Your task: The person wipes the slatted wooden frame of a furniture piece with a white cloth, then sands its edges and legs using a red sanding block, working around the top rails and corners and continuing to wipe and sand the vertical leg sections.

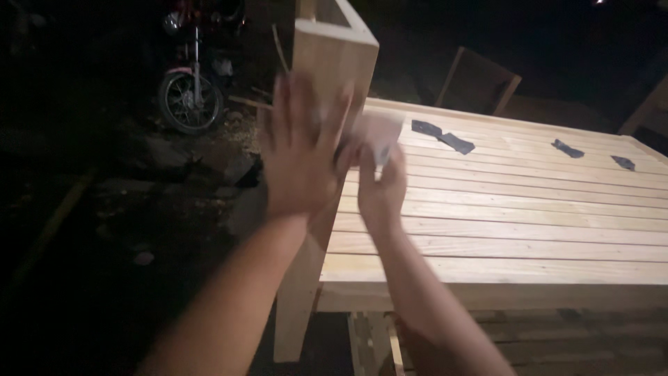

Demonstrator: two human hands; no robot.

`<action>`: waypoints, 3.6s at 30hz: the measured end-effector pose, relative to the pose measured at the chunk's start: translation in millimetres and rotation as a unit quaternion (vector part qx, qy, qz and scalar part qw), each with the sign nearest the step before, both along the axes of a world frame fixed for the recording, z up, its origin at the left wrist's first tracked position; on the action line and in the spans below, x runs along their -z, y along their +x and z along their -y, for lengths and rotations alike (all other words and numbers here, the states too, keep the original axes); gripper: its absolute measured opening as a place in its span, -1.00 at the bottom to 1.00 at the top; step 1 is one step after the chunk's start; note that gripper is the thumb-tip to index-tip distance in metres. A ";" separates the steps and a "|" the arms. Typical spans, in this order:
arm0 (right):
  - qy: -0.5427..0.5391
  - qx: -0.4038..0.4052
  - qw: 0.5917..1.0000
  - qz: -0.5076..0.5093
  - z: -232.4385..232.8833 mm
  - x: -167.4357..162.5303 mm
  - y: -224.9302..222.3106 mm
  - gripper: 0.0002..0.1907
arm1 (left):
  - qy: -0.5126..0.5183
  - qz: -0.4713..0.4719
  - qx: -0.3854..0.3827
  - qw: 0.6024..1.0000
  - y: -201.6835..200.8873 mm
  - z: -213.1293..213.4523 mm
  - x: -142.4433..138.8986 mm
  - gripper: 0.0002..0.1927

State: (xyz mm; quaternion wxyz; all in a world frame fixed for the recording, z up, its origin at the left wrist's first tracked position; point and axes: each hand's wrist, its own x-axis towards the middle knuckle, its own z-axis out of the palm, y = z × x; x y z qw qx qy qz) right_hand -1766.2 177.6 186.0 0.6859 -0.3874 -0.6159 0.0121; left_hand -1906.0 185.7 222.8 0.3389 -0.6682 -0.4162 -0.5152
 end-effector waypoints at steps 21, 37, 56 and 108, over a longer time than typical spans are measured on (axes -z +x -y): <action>0.002 0.090 0.981 0.172 37.8 72.9 -23.4 -0.15 | -0.144 -0.030 0.070 0.987 -48.7 37.2 86.5 -0.24; -0.001 0.216 0.913 0.345 36.3 19.5 -30.4 -0.39 | -0.305 0.268 0.188 0.894 -37.0 62.8 30.4 -0.18; 0.058 0.355 0.831 0.425 20.8 18.3 -33.7 -0.42 | -0.237 0.274 0.294 0.884 -40.5 49.8 22.0 -0.27; 0.004 0.222 0.861 0.458 61.2 242.5 -24.1 -0.36 | -0.225 -0.026 0.108 0.968 -53.9 66.5 215.5 -0.24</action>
